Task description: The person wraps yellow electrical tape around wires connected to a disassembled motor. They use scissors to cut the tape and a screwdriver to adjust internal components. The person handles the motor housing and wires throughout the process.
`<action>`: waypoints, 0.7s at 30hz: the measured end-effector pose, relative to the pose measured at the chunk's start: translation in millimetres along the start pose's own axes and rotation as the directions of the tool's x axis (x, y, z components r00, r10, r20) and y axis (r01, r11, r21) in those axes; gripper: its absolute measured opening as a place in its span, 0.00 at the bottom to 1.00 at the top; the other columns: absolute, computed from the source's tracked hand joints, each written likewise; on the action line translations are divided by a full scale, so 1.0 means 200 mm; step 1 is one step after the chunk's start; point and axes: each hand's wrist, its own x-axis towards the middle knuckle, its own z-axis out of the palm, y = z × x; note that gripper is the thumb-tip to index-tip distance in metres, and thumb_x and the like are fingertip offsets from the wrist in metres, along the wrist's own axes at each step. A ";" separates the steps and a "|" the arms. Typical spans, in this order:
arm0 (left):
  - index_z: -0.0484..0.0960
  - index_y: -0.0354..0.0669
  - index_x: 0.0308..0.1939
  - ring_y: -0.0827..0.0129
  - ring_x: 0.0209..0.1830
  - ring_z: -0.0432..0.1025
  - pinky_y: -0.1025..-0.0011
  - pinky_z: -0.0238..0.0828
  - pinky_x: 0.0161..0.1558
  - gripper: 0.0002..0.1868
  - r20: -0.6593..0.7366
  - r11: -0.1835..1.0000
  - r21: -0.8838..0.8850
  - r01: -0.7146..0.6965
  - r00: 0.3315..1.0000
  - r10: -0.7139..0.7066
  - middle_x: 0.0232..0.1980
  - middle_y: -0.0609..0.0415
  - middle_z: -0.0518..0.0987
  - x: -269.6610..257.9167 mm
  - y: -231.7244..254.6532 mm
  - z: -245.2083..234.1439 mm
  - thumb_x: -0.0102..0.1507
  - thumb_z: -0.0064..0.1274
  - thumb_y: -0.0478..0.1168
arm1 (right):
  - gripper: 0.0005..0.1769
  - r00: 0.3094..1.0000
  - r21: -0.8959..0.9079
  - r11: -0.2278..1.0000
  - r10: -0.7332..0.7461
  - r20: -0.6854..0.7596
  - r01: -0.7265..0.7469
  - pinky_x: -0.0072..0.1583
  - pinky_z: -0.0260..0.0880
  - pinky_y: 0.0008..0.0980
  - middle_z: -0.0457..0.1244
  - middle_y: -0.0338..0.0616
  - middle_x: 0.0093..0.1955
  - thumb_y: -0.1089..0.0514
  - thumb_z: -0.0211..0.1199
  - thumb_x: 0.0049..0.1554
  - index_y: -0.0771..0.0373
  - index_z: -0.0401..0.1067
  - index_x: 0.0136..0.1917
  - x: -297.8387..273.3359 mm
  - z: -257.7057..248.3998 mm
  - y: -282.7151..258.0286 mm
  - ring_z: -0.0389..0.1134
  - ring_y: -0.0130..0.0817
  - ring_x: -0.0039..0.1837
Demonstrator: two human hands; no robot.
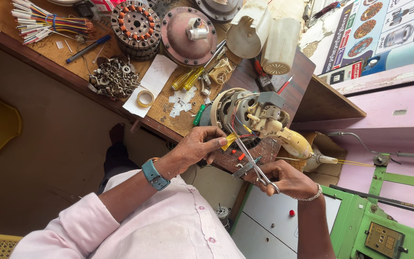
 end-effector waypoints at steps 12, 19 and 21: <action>0.81 0.36 0.46 0.81 0.21 0.68 0.81 0.65 0.23 0.15 0.026 0.999 -0.023 -0.030 0.999 0.031 0.39 0.58 0.78 0.00 -0.01 0.00 0.66 0.57 0.46 | 0.43 1.000 -0.091 0.996 0.025 0.015 -0.024 0.36 0.54 0.25 0.58 0.30 0.30 0.27 0.78 0.36 0.70 0.77 0.42 0.03 -0.03 0.02 0.55 0.20 0.35; 0.81 0.36 0.47 0.81 0.21 0.69 0.82 0.63 0.22 0.15 0.028 1.000 -0.024 -0.011 1.000 0.011 0.39 0.58 0.79 0.00 -0.01 -0.01 0.66 0.57 0.46 | 0.54 0.999 0.055 0.998 -0.008 0.052 0.005 0.36 0.51 0.25 0.57 0.30 0.31 0.25 0.77 0.34 0.73 0.80 0.57 0.04 -0.02 0.04 0.55 0.20 0.35; 0.81 0.36 0.47 0.81 0.21 0.69 0.82 0.64 0.22 0.15 0.025 1.000 -0.015 -0.009 1.000 0.009 0.38 0.57 0.79 0.01 -0.01 -0.01 0.66 0.56 0.46 | 0.54 0.998 0.038 0.999 -0.021 0.054 0.019 0.36 0.53 0.25 0.58 0.29 0.31 0.25 0.76 0.34 0.71 0.81 0.57 0.04 -0.03 0.05 0.56 0.20 0.35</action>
